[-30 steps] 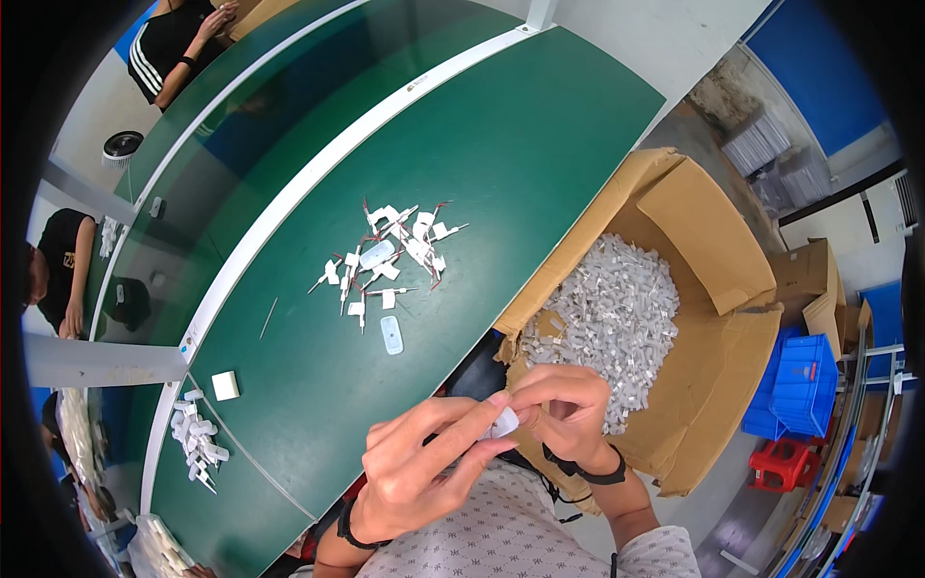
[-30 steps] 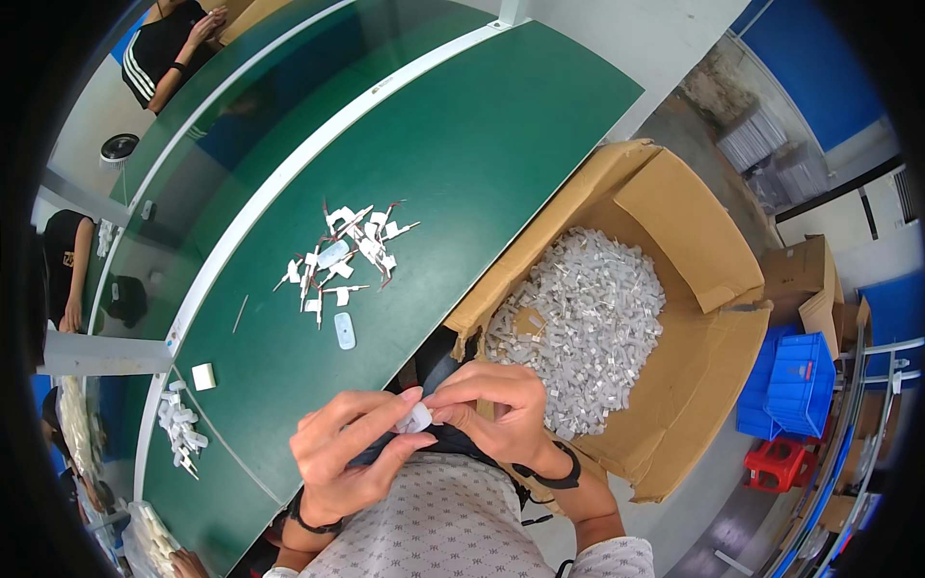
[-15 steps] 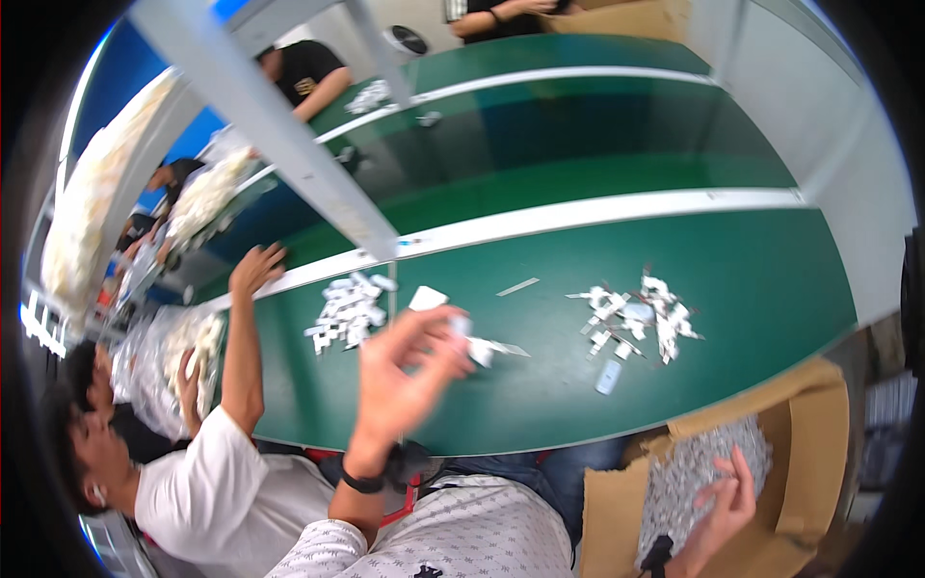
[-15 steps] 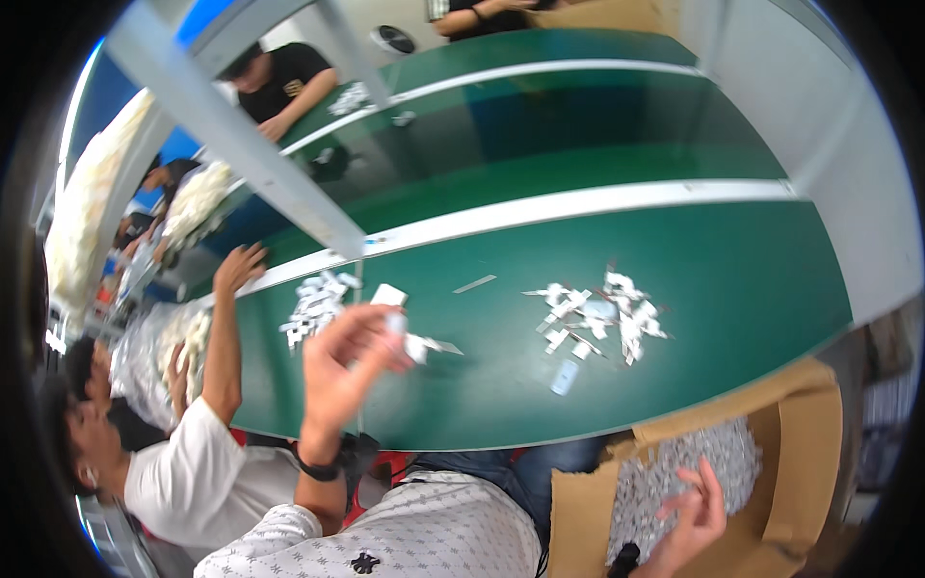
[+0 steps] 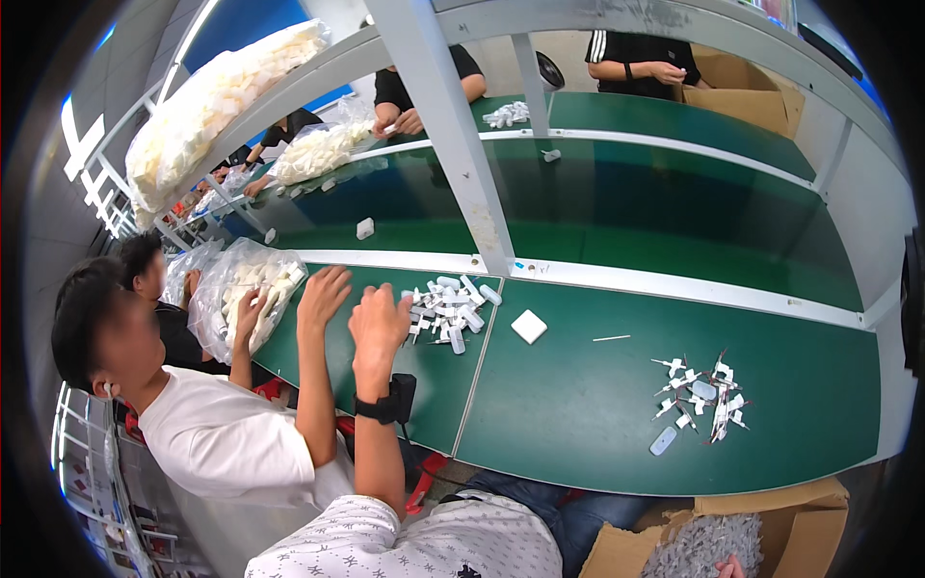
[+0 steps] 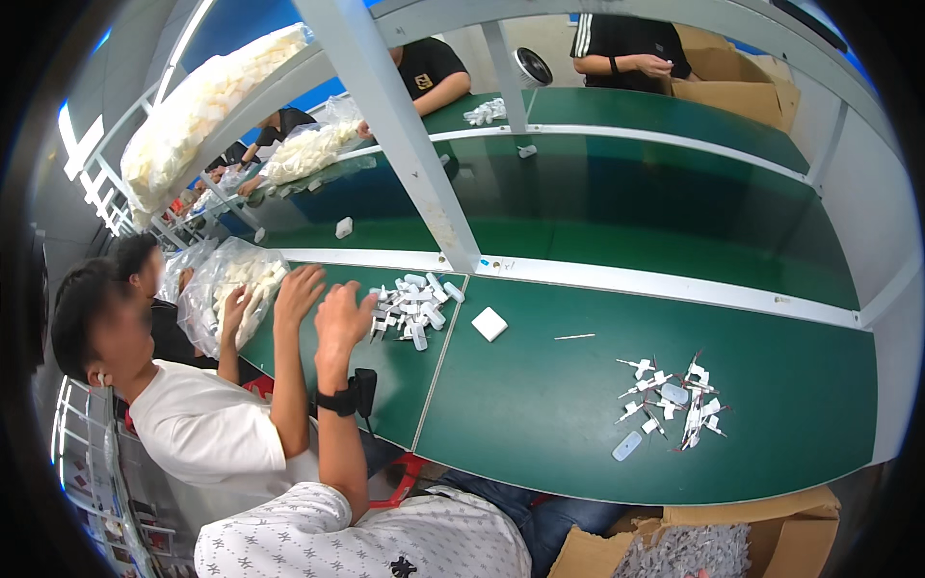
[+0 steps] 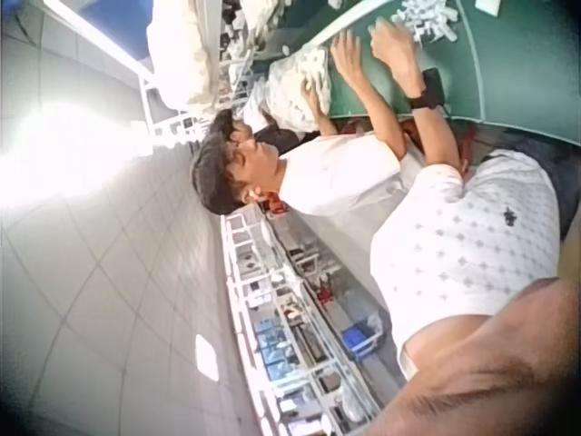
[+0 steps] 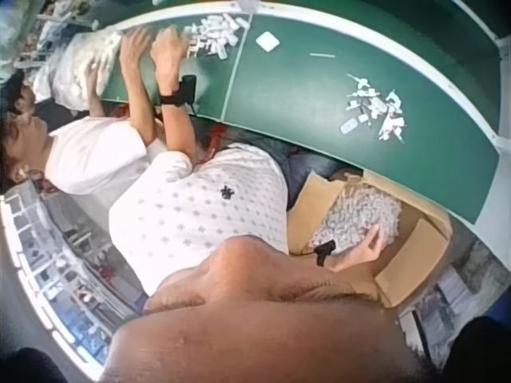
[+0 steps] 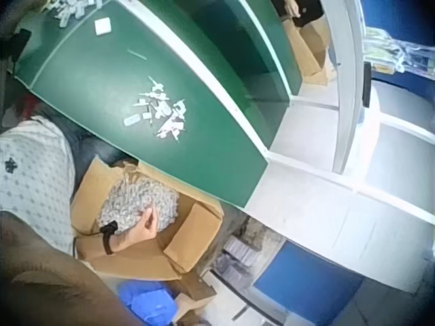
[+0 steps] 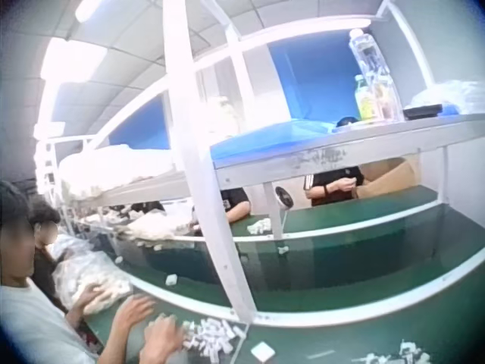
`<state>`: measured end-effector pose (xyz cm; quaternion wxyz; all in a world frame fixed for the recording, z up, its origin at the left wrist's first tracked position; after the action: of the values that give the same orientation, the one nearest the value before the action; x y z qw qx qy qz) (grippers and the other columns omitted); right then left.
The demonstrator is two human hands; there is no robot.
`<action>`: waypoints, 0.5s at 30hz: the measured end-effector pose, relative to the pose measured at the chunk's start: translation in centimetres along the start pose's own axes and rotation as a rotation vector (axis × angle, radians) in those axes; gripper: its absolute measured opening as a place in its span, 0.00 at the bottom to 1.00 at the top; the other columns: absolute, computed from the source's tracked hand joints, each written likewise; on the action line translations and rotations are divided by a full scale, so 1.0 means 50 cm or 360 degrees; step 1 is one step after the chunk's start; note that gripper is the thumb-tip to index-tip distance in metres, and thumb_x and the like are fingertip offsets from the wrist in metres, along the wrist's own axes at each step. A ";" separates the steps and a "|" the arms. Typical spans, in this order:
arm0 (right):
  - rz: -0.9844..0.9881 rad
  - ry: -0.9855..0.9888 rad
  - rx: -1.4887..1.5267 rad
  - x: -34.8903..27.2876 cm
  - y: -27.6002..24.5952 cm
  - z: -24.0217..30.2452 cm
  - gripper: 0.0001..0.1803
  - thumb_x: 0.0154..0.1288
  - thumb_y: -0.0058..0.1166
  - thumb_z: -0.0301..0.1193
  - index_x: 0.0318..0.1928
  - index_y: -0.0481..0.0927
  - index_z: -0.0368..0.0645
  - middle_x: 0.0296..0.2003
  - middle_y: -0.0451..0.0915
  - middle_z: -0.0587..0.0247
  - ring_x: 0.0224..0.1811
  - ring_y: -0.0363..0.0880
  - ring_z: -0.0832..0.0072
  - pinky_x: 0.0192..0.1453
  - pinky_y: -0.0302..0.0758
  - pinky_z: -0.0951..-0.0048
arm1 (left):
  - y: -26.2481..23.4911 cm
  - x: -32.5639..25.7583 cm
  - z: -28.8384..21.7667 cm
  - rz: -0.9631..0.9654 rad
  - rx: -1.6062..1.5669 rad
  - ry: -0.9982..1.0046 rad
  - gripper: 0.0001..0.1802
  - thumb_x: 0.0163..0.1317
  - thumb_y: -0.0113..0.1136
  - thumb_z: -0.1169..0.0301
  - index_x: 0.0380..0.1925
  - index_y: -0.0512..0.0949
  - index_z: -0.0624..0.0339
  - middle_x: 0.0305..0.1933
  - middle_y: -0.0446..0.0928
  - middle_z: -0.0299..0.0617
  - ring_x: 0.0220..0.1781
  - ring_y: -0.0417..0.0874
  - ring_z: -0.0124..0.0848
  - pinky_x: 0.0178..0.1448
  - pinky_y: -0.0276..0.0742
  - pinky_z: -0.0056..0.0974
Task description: Assembling small plastic components at a factory workbench by joining multiple parts together.
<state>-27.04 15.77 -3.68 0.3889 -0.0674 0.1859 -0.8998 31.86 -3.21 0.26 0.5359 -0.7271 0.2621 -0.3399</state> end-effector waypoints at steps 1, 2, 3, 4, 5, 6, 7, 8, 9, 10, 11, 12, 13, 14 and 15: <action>-0.0023 0.0062 -0.0045 -0.002 -0.018 -0.008 0.16 0.72 0.62 0.33 0.48 0.85 0.30 0.38 0.84 0.58 0.39 0.78 0.72 0.47 0.75 0.72 | 0.001 -0.009 -0.012 -0.0221 0.0292 0.0166 0.22 0.66 0.64 0.58 0.50 0.80 0.64 0.50 0.81 0.55 0.43 0.87 0.52 0.50 0.81 0.53; -0.0114 0.0102 -0.0097 -0.001 -0.038 -0.009 0.15 0.72 0.62 0.33 0.46 0.85 0.30 0.35 0.84 0.58 0.38 0.78 0.72 0.46 0.75 0.73 | -0.005 -0.016 -0.044 -0.0238 0.0184 0.0318 0.22 0.66 0.65 0.59 0.52 0.79 0.62 0.51 0.80 0.57 0.51 0.83 0.55 0.51 0.79 0.53; -0.0245 0.0053 -0.0196 -0.001 -0.048 0.022 0.13 0.71 0.62 0.31 0.45 0.86 0.31 0.34 0.84 0.58 0.35 0.78 0.73 0.42 0.75 0.73 | -0.018 -0.028 -0.107 -0.0425 -0.0019 0.0666 0.18 0.67 0.64 0.63 0.52 0.79 0.62 0.49 0.80 0.57 0.46 0.83 0.54 0.50 0.79 0.52; -0.0380 0.0019 -0.0327 -0.003 -0.062 0.033 0.11 0.70 0.63 0.29 0.44 0.86 0.32 0.33 0.84 0.58 0.33 0.77 0.74 0.39 0.75 0.73 | -0.026 -0.057 -0.153 -0.0247 -0.0367 0.0598 0.16 0.67 0.63 0.68 0.52 0.80 0.63 0.46 0.80 0.56 0.43 0.83 0.49 0.50 0.79 0.47; -0.0239 -0.0039 -0.0172 0.022 -0.117 -0.046 0.17 0.75 0.56 0.34 0.56 0.83 0.35 0.38 0.84 0.61 0.28 0.75 0.83 0.29 0.69 0.83 | -0.077 -0.098 -0.189 -0.0196 -0.0506 0.0727 0.16 0.66 0.63 0.71 0.52 0.80 0.65 0.45 0.82 0.52 0.38 0.82 0.43 0.45 0.79 0.43; -0.0409 0.0049 -0.0117 0.025 -0.100 0.001 0.11 0.74 0.57 0.29 0.49 0.86 0.37 0.37 0.85 0.62 0.32 0.79 0.83 0.28 0.69 0.84 | -0.093 -0.143 -0.239 0.0041 -0.0772 0.0696 0.16 0.65 0.63 0.72 0.52 0.81 0.65 0.45 0.83 0.50 0.37 0.81 0.39 0.42 0.78 0.40; -0.0515 0.0066 -0.0116 0.038 -0.066 0.031 0.10 0.73 0.59 0.29 0.48 0.86 0.37 0.37 0.86 0.63 0.32 0.80 0.83 0.28 0.69 0.84 | -0.102 -0.186 -0.273 0.0273 -0.0981 0.0652 0.16 0.65 0.63 0.73 0.52 0.81 0.64 0.46 0.83 0.48 0.35 0.81 0.36 0.38 0.77 0.38; -0.0444 0.0095 0.0014 0.056 -0.052 0.043 0.10 0.73 0.59 0.29 0.48 0.87 0.37 0.37 0.86 0.63 0.32 0.82 0.82 0.29 0.71 0.83 | -0.092 -0.230 -0.297 0.0521 -0.1070 0.0812 0.16 0.64 0.63 0.74 0.51 0.82 0.64 0.46 0.83 0.47 0.35 0.81 0.34 0.35 0.76 0.36; -0.0449 0.0072 0.0037 0.083 -0.036 0.023 0.10 0.73 0.59 0.29 0.46 0.87 0.37 0.36 0.87 0.63 0.32 0.83 0.81 0.30 0.75 0.82 | -0.078 -0.256 -0.315 0.0754 -0.1149 0.0944 0.15 0.62 0.64 0.75 0.50 0.82 0.63 0.46 0.83 0.45 0.35 0.80 0.32 0.33 0.75 0.35; -0.0391 0.0101 0.0119 0.105 -0.018 0.002 0.10 0.73 0.59 0.30 0.44 0.88 0.37 0.36 0.87 0.63 0.31 0.83 0.81 0.30 0.77 0.80 | -0.050 -0.288 -0.347 0.0942 -0.1177 0.1186 0.15 0.62 0.64 0.75 0.49 0.83 0.64 0.46 0.83 0.46 0.35 0.80 0.31 0.32 0.74 0.34; -0.0204 0.0090 0.0119 0.131 -0.020 -0.069 0.10 0.72 0.59 0.30 0.45 0.88 0.37 0.35 0.87 0.63 0.31 0.83 0.81 0.30 0.78 0.79 | -0.030 -0.329 -0.376 0.1109 -0.1215 0.1411 0.14 0.61 0.64 0.76 0.48 0.83 0.64 0.46 0.83 0.46 0.34 0.80 0.31 0.32 0.74 0.33; -0.0058 0.0238 0.0055 0.146 -0.017 -0.136 0.09 0.72 0.58 0.29 0.44 0.88 0.38 0.32 0.87 0.63 0.30 0.82 0.84 0.30 0.78 0.80 | -0.018 -0.369 -0.413 0.1217 -0.1268 0.1588 0.13 0.60 0.65 0.76 0.46 0.83 0.66 0.44 0.83 0.47 0.32 0.79 0.32 0.33 0.73 0.34; -0.0024 0.0267 -0.0077 0.150 -0.024 -0.274 0.10 0.70 0.58 0.32 0.43 0.89 0.42 0.33 0.88 0.61 0.30 0.85 0.77 0.31 0.80 0.73 | -0.006 -0.399 -0.437 0.1343 -0.1308 0.1665 0.13 0.60 0.65 0.76 0.46 0.83 0.66 0.44 0.83 0.47 0.32 0.79 0.32 0.33 0.73 0.34; 0.0119 0.0222 -0.0773 0.142 -0.019 -0.362 0.10 0.66 0.60 0.32 0.40 0.90 0.42 0.32 0.89 0.63 0.30 0.87 0.73 0.32 0.80 0.71 | 0.007 -0.419 -0.448 0.1411 -0.1199 0.1693 0.13 0.62 0.64 0.75 0.46 0.83 0.65 0.45 0.82 0.45 0.34 0.79 0.30 0.33 0.72 0.33; 0.0353 0.0337 -0.1270 0.124 -0.020 -0.451 0.09 0.59 0.64 0.35 0.39 0.91 0.49 0.32 0.89 0.62 0.32 0.87 0.65 0.36 0.81 0.63 | 0.017 -0.437 -0.460 0.1468 -0.1092 0.1717 0.12 0.63 0.63 0.74 0.46 0.83 0.65 0.46 0.81 0.43 0.35 0.79 0.29 0.32 0.71 0.31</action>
<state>-38.00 18.28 -24.23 0.4055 -0.0994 0.5646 -0.7119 0.23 -0.97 -0.75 0.1671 -0.4044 0.8514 -0.2893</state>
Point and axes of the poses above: each hand's wrist, its own x-axis towards the middle knuckle, its own y-axis out of the palm, z = x × y, the point moved 2 cm from there along x, towards the middle knuckle
